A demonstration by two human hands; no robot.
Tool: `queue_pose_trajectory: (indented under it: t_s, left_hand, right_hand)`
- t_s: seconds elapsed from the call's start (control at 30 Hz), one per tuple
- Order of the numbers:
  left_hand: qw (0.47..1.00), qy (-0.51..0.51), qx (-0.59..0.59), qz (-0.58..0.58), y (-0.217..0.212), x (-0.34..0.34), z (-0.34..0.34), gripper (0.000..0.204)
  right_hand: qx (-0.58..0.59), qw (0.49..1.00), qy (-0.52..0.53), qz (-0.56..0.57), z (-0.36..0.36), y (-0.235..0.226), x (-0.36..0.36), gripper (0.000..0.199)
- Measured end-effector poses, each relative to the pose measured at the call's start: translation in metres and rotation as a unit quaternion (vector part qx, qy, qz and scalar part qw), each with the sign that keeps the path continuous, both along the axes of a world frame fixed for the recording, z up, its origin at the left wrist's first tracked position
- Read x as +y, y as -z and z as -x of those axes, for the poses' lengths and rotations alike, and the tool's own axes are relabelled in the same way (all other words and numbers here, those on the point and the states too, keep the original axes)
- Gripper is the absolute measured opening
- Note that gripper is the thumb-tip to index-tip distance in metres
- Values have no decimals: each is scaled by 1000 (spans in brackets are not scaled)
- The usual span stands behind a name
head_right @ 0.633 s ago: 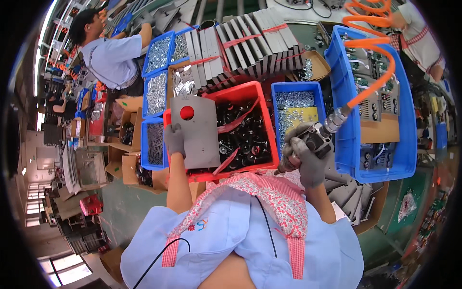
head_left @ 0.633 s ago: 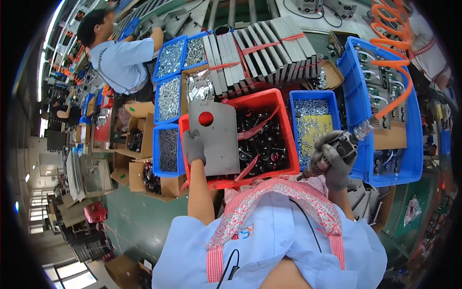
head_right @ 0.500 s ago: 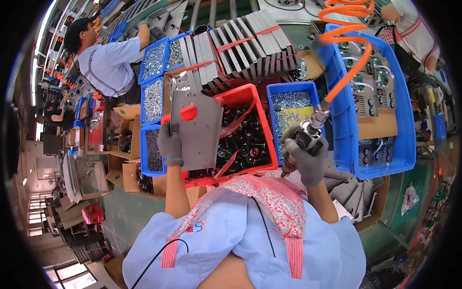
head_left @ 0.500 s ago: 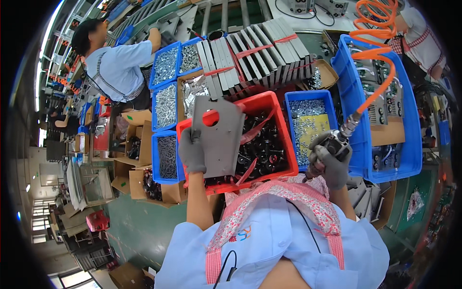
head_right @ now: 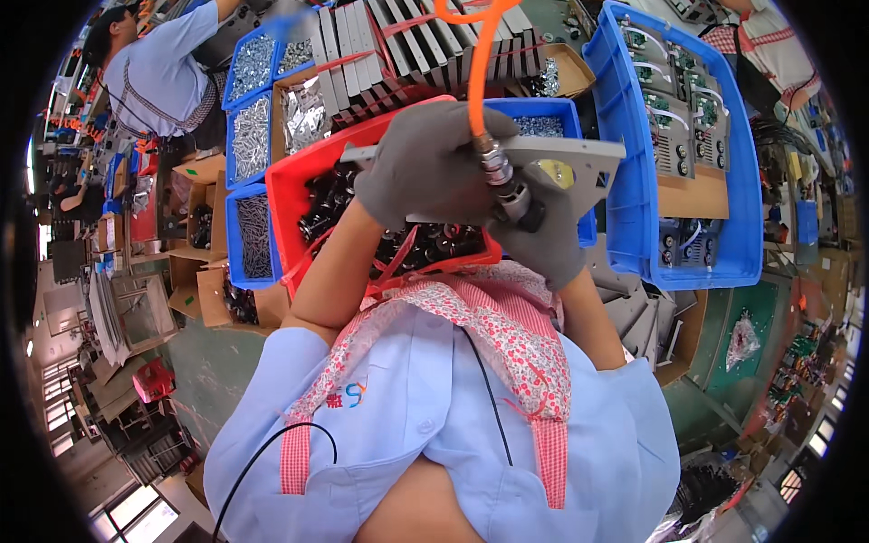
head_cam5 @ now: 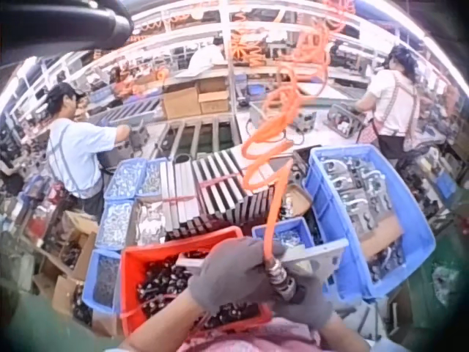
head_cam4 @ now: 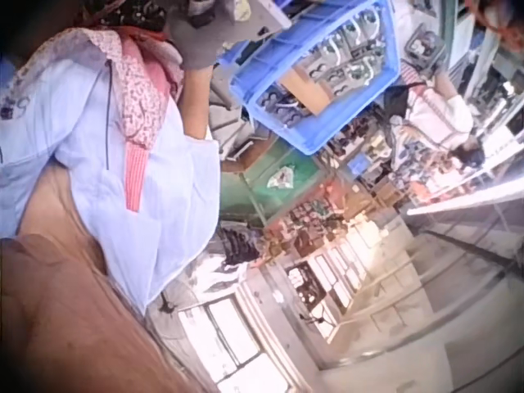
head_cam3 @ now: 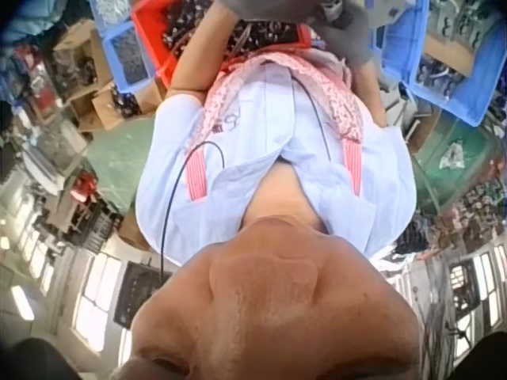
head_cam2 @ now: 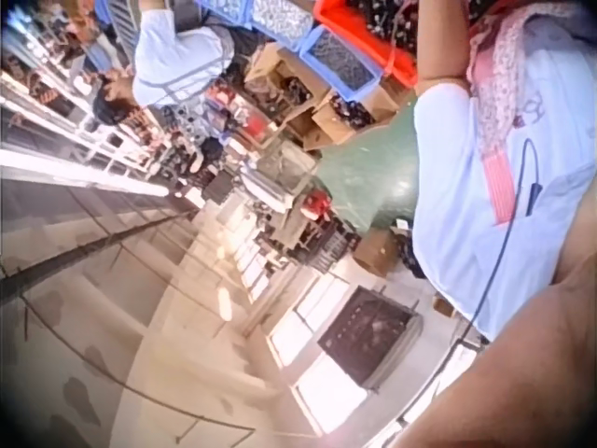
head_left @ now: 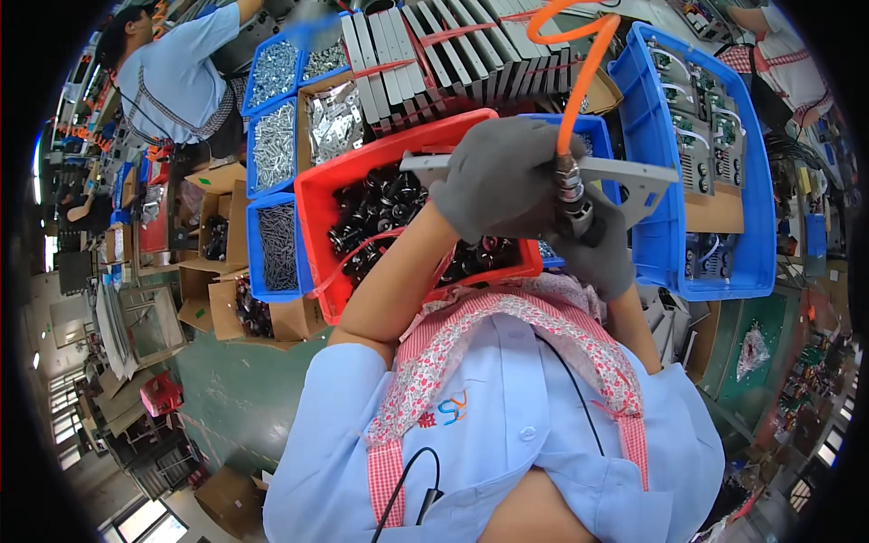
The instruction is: Assembling metal housing plates and components using an air-powered screwdriver.
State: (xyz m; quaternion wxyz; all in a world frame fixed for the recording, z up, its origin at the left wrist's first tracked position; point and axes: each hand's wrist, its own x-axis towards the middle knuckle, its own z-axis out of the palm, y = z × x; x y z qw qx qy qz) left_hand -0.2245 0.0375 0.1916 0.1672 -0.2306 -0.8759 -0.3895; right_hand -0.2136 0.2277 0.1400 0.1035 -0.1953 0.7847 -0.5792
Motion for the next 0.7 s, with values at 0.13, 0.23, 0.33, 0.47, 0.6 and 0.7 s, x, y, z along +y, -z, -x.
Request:
queue_pose_trajectory:
  t_s: [0.13,0.23,0.33,0.47,0.6,0.7]
  left_hand:
    - [969,0,-53,-242,13,-2,8,21]
    - [927,-90,-200,-305,27,-46,-1,19]
    - [881,-179,-435,-50,60,-96,-34,35]
    - [786,-194,-510,290,117,-97,-90,50]
    - [775,-321,-502,209,164,-77,-114,46]
    - [784,-385,-444,201,174,-64,-113,45]
  right_hand:
    - [-129,984,125,-1,2,14,25,35]
    - [-179,961,192,92,10,22,53,23]
    - [-200,943,237,119,17,29,83,18]
    - [-223,920,287,148,11,26,93,16]
    - [-203,920,291,167,13,33,89,17]
    - [-211,927,248,186,20,34,76,16]
